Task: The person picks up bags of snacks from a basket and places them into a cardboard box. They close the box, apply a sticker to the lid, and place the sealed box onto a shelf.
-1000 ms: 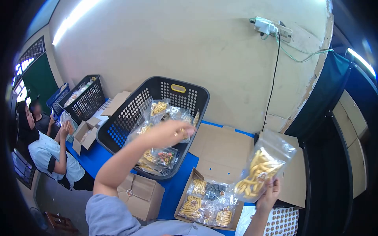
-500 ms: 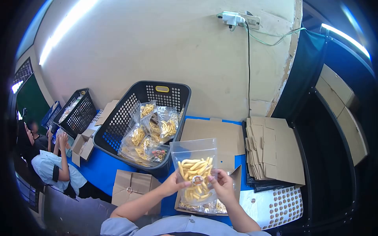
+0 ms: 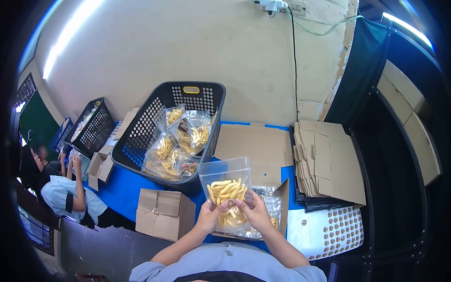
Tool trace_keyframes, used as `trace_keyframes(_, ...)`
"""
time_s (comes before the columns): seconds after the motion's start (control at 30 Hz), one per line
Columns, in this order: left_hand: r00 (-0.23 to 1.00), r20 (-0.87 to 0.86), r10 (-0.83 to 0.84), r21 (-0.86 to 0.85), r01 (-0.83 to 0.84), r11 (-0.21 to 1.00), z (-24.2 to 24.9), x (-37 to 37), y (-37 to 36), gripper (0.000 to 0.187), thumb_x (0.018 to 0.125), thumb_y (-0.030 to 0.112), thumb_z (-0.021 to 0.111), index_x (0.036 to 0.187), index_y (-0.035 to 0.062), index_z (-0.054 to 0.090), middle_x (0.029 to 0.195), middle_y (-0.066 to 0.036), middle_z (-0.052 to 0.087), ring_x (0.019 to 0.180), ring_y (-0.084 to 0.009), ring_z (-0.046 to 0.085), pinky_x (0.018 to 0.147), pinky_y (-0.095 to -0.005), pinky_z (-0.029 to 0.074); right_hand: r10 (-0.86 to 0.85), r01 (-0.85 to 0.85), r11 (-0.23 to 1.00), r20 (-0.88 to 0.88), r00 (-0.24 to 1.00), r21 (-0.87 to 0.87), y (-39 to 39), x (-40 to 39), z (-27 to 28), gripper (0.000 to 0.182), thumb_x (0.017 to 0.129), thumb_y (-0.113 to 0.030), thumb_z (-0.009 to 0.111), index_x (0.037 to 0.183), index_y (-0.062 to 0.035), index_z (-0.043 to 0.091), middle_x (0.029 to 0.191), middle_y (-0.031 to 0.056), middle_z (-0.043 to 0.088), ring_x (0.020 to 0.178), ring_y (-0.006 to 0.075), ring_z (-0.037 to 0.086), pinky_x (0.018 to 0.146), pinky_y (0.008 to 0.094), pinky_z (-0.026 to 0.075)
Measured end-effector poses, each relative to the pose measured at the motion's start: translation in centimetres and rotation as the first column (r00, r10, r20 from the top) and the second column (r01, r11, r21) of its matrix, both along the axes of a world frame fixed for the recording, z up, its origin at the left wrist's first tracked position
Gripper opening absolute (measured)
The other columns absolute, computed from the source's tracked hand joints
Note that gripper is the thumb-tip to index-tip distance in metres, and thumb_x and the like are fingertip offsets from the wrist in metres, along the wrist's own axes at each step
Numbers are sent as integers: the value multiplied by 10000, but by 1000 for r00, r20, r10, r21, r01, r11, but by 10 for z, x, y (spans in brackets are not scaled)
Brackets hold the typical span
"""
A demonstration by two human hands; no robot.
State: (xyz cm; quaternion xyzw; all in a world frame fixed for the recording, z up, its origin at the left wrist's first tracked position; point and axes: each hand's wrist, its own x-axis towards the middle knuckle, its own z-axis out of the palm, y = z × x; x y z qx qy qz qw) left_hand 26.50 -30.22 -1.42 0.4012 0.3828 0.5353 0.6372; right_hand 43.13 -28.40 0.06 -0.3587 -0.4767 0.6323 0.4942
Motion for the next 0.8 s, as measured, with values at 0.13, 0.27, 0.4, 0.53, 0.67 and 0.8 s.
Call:
trace_keyframes(0.13, 997, 72, 0, 21, -2, 1000, -7, 4, -4, 494, 945, 249, 570, 1324, -2, 379, 1274, -99, 521, 1159, -160, 509, 974, -305, 414, 0, 0, 999, -23, 1000, -32, -1, 4, 0, 441, 922, -134, 597, 1278, 55, 419, 1159, 121, 600, 1057, 156, 585, 910, 282, 466)
trace_keyframes(0.27, 999, -38, 24, 108, -20, 994, -6, 7, -9, 515, 956, 297, 544, 1339, 4, 363, 1270, -105, 518, 1150, -165, 512, 978, -304, 406, 60, -58, 998, 60, 996, -38, -11, 5, 4, 392, 914, -136, 612, 1231, 35, 459, 1131, 93, 614, 1033, 140, 591, 870, 278, 485)
trace_keyframes(0.4, 997, -75, 22, 86, -16, 996, -9, 6, -14, 525, 962, 288, 533, 1357, 4, 336, 1317, -110, 475, 1159, -165, 503, 991, -304, 395, 25, -25, 993, -2, 1000, -116, -22, 8, -1, 389, 903, -143, 630, 1214, 28, 471, 1094, 71, 625, 978, 118, 601, 805, 267, 499)
trace_keyframes(0.53, 996, 82, -20, -14, 21, 1000, 1, 4, -18, 576, 936, 238, 584, 1374, 5, 291, 1326, -113, 459, 1164, -175, 501, 993, -308, 397, -1, 1, 985, 0, 1000, -171, -21, 13, -11, 395, 898, -153, 637, 1210, 27, 474, 1077, 66, 629, 956, 113, 601, 777, 251, 496)
trace_keyframes(0.67, 917, -360, -171, 81, 213, 974, 12, 7, -26, 733, 852, 112, 667, 1409, 5, 203, 1336, -126, 430, 1264, -197, 413, 1042, -326, 353, 47, -46, 996, 16, 999, -81, -25, 15, -4, 449, 832, -105, 709, 1191, 42, 483, 1084, 95, 629, 991, 132, 606, 841, 273, 497)
trace_keyframes(0.8, 925, -321, -201, 159, 262, 952, 1, 9, -22, 795, 812, 47, 694, 1416, 10, 178, 1349, -133, 410, 1276, -204, 400, 1053, -340, 344, -72, 74, 992, 25, 997, -101, -26, 11, -7, 404, 807, -100, 736, 1126, 44, 533, 1030, 99, 647, 969, 137, 618, 865, 273, 490)
